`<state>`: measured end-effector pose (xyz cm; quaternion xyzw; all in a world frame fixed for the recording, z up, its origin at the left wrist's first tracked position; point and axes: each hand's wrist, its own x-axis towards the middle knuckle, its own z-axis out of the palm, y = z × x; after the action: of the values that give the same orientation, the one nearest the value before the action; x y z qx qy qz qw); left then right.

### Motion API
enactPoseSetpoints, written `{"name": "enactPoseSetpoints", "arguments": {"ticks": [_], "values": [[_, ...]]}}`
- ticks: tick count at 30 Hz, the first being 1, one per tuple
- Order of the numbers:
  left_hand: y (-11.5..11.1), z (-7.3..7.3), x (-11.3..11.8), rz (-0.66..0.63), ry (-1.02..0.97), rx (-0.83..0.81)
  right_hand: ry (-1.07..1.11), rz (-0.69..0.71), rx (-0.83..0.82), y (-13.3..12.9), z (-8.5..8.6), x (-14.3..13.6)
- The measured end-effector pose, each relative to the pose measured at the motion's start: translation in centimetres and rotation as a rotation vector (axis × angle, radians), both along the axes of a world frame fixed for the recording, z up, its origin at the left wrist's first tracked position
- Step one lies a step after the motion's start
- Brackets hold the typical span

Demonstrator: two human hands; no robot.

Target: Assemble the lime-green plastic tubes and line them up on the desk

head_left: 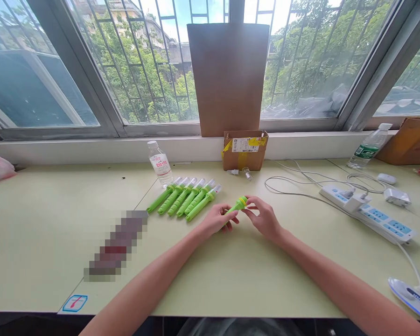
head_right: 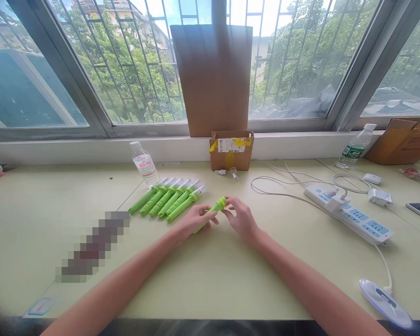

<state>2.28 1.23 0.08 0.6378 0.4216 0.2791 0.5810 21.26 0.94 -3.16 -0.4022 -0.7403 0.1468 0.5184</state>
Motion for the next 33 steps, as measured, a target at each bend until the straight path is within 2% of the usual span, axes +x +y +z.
{"name": "enactPoseSetpoints", "arguments": {"ticks": [8,13,23,33], "values": [[-0.19,0.14,0.11,-0.026,0.065,0.065,0.013,0.011,-0.037,0.15,0.02,0.18],[-0.2,0.32,-0.12,0.021,0.087,0.049,0.018,0.012,-0.005,-0.04,0.15,0.11],[-0.43,0.05,0.24,0.06,0.0,0.015,0.023,0.01,-0.021,-0.27,0.5,-0.14],[-0.54,0.03,0.39,0.052,0.016,0.05,0.0,-0.002,-0.025,-0.15,0.16,-0.18]]}}
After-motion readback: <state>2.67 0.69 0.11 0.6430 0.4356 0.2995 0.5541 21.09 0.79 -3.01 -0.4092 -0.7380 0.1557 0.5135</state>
